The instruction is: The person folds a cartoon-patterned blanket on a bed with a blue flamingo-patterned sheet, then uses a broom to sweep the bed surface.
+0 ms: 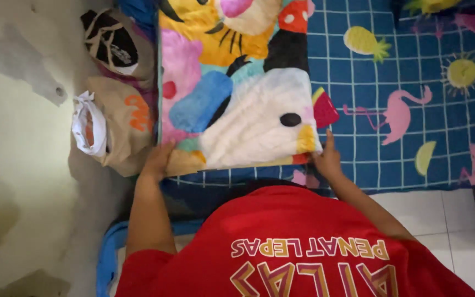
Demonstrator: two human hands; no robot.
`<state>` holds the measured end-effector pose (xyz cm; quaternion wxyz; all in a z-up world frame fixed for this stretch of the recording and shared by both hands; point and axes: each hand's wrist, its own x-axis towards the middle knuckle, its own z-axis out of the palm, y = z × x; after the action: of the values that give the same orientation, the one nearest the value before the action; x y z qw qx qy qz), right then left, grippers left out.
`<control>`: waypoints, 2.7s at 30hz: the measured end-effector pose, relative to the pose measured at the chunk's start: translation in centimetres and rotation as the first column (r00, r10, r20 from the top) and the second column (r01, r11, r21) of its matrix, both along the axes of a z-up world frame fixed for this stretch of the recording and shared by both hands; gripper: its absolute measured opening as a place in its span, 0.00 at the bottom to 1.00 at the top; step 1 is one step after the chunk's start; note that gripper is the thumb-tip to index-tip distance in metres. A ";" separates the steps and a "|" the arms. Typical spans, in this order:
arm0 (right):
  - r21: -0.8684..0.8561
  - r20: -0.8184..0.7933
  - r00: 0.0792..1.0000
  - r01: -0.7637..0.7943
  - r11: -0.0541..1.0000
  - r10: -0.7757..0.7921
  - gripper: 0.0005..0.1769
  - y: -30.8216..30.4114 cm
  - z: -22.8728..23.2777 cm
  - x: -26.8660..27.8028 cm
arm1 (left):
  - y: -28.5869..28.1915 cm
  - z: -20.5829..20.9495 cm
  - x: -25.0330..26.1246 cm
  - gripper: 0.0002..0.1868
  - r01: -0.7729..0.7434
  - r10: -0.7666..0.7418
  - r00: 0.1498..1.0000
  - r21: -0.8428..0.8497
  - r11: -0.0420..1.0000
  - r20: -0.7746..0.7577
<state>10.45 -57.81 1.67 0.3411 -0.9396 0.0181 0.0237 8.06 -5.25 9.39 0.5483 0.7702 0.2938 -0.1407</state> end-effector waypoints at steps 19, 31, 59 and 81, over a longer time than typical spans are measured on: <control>-0.634 0.022 0.958 -0.208 0.745 0.286 0.35 -1.8 4.1 -3.6 | 6.3 -5.3 -3.6 0.43 0.196 -0.171 0.979 0.268 0.943 -0.113; -0.490 -0.337 0.886 -0.455 0.743 0.319 0.35 6.8 19.2 4.0 | 6.6 -7.9 4.5 0.32 -0.017 -0.611 0.635 0.800 0.600 0.472; -0.645 -0.258 0.927 -0.376 0.666 0.274 0.44 11.5 1.9 52.0 | -5.3 5.9 46.5 0.48 0.704 -0.640 0.644 0.653 0.281 -0.419; -0.689 0.534 0.718 0.063 0.722 0.447 0.10 7.2 -1.2 73.1 | 9.9 -7.1 68.7 0.14 0.122 -0.677 0.578 0.773 0.623 0.454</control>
<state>83.56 -50.65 0.43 -0.0383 -0.9359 -0.2039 -0.2846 76.71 4.61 2.26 0.2493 0.9493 -0.1127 0.1547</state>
